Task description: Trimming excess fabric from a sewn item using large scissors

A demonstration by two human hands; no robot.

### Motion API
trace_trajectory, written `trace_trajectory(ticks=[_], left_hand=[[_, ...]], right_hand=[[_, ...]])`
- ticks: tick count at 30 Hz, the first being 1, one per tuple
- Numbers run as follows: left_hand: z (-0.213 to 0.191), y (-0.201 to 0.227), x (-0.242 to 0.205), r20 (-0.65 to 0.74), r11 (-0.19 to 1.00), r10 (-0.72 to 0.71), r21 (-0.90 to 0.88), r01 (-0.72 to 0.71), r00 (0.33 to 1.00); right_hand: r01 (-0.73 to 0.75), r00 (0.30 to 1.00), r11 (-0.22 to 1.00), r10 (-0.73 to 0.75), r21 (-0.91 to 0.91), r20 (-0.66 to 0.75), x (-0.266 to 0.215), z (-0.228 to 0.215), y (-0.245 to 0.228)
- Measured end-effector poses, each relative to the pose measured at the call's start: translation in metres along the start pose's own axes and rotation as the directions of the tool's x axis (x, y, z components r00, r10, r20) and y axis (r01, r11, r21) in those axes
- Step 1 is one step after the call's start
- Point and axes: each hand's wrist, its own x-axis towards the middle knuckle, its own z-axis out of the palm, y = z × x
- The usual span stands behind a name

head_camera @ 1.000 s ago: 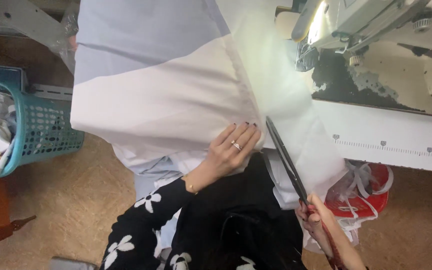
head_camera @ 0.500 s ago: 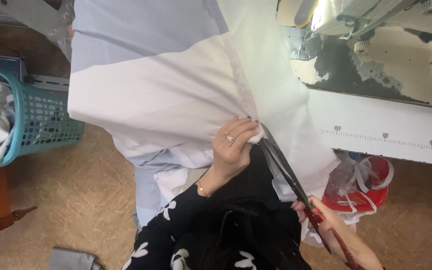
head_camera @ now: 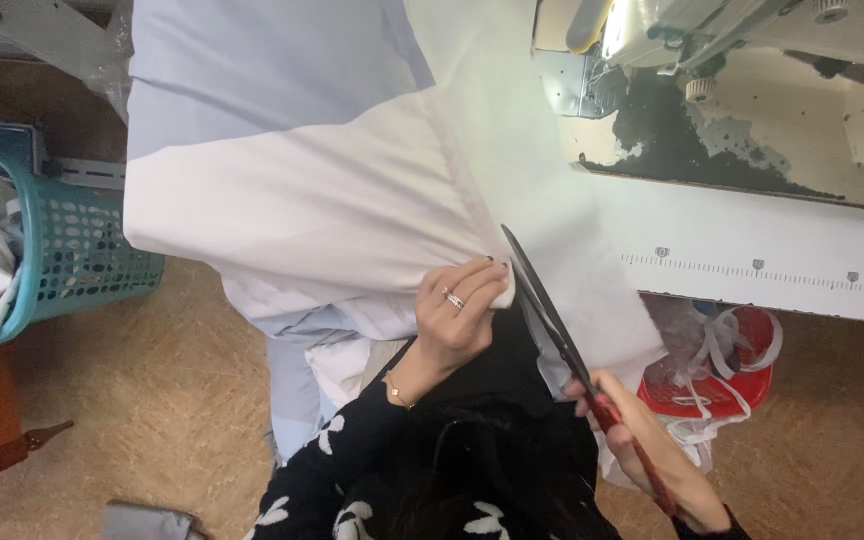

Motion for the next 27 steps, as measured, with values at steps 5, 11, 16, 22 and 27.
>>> trace_trajectory(ticks=[5, 11, 16, 22, 27], left_hand=[[-0.007, 0.013, -0.010, 0.036, 0.990, -0.008, -0.143, 0.013, 0.999], [-0.007, 0.015, -0.016, 0.055, 0.985, -0.047, -0.164, 0.056, 0.997], [-0.006, 0.015, -0.019, 0.081, 0.972, -0.116, -0.194, 0.130, 0.990], [-0.009, 0.026, -0.032, 0.211, 0.871, -0.251, -0.377, 0.316, 0.945], [-0.018, 0.048, -0.047, 0.272, 0.812, -0.228, -0.476, 0.336, 0.935]], right_hand=[[0.108, 0.994, 0.974, -0.106, 0.201, -0.022, 0.032, 0.020, -0.017], [-0.031, 0.999, 0.917, 0.036, 0.397, -0.005, 0.027, 0.032, -0.014], [-0.002, 1.000, 0.926, 0.004, 0.378, -0.004, 0.024, 0.033, -0.014], [0.112, 0.992, 0.971, -0.123, 0.211, 0.040, 0.025, 0.016, -0.019], [0.254, 0.964, 0.951, -0.264, 0.174, 0.036, 0.029, 0.018, -0.050]])
